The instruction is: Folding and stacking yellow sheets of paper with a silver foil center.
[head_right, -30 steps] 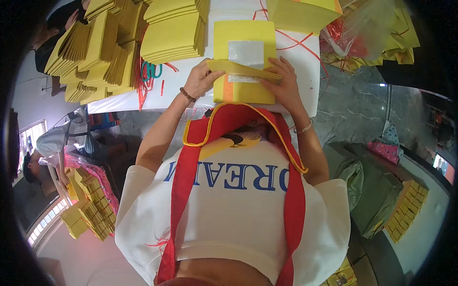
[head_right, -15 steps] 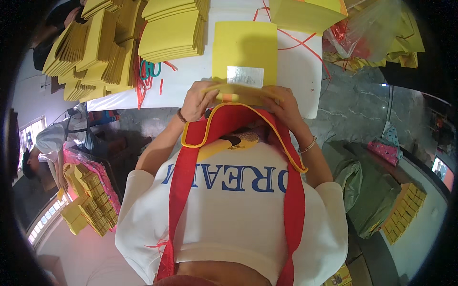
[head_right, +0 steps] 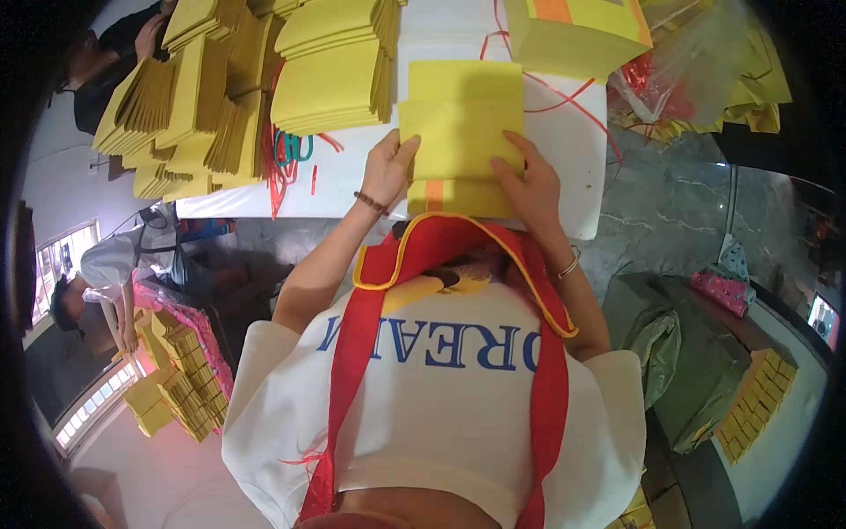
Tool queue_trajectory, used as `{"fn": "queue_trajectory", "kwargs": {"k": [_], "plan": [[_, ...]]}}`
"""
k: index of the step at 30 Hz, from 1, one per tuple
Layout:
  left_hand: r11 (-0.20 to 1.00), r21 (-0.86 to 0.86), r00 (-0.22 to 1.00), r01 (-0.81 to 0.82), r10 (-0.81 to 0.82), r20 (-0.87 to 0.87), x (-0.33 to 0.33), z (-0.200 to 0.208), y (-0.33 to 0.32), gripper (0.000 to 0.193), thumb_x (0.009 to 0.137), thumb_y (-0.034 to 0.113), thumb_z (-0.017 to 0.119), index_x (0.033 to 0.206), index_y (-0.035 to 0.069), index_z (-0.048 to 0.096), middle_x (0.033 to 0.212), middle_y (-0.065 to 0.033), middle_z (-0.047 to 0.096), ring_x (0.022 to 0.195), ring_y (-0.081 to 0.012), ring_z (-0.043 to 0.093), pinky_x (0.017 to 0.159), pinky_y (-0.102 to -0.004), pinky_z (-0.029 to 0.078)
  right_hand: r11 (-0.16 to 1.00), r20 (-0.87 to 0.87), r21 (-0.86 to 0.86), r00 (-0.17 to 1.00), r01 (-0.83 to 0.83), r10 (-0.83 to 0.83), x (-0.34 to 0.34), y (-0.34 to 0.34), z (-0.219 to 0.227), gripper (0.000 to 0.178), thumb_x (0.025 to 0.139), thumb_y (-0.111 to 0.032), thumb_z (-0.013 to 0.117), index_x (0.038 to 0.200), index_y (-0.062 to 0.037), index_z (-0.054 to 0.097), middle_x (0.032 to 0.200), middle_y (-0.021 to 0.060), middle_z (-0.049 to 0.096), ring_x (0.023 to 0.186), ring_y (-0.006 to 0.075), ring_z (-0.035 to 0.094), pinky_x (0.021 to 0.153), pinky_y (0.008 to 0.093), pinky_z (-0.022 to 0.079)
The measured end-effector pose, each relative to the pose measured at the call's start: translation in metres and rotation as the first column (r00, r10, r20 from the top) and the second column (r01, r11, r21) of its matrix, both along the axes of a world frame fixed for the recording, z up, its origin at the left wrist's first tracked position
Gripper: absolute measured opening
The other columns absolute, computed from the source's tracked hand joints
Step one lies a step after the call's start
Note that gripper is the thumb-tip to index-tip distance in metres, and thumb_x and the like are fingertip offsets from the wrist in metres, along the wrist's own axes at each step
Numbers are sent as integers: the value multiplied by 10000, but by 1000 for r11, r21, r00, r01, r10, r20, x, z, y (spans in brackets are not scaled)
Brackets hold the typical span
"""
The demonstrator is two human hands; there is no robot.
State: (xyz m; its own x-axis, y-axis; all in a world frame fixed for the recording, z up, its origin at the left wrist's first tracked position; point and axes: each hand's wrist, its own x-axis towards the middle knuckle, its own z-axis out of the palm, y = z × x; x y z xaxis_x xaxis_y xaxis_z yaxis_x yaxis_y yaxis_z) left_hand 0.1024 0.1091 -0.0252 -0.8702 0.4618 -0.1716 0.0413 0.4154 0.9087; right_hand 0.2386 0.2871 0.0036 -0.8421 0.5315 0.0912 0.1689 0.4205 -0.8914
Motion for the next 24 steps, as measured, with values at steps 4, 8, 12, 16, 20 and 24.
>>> {"fn": "queue_trajectory", "kwargs": {"k": [4,8,12,16,20,24], "plan": [[999,-24,996,31,-29,88,-6,5,0,288,842,276,556,793,-6,527,595,-177,546,571,-345,542,518,-406,402,982,39,-182,999,41,-34,-3,5,-11,389,786,-179,655,1147,-71,562,947,103,643,818,158,615,720,282,472],[984,-176,994,22,-41,-101,-3,19,1,278,839,290,579,896,18,558,582,-129,563,535,-315,560,500,-416,405,971,121,-233,992,60,-33,-3,3,-14,384,788,-176,647,1148,-75,559,954,100,644,834,157,610,736,275,466],[987,-158,991,-9,-13,-135,0,25,3,286,829,280,603,963,35,543,567,-103,562,502,-302,553,480,-412,403,970,78,-232,996,68,-51,-4,-2,-11,385,788,-169,642,1151,-73,554,958,103,643,856,164,610,746,272,464],[987,-159,995,-23,8,-95,-2,17,7,336,821,256,621,1052,47,494,557,-93,564,484,-282,550,466,-385,407,951,66,-278,990,136,-122,-5,-4,-19,399,788,-167,639,1159,-59,538,963,117,640,861,173,612,750,278,467],[996,-77,996,-49,43,-77,-2,11,6,359,823,253,621,1074,45,471,556,-94,571,473,-257,549,461,-376,401,944,132,-306,987,126,-89,-8,-3,-14,410,828,-70,603,1209,3,470,1057,102,590,927,133,558,800,241,444],[995,-85,997,-49,44,-62,-5,13,8,352,824,249,620,1068,42,474,551,-90,568,470,-241,548,459,-371,394,948,166,-290,982,133,-87,-10,-3,-6,408,825,-76,607,1201,6,474,1055,107,591,921,135,561,794,242,446]]}}
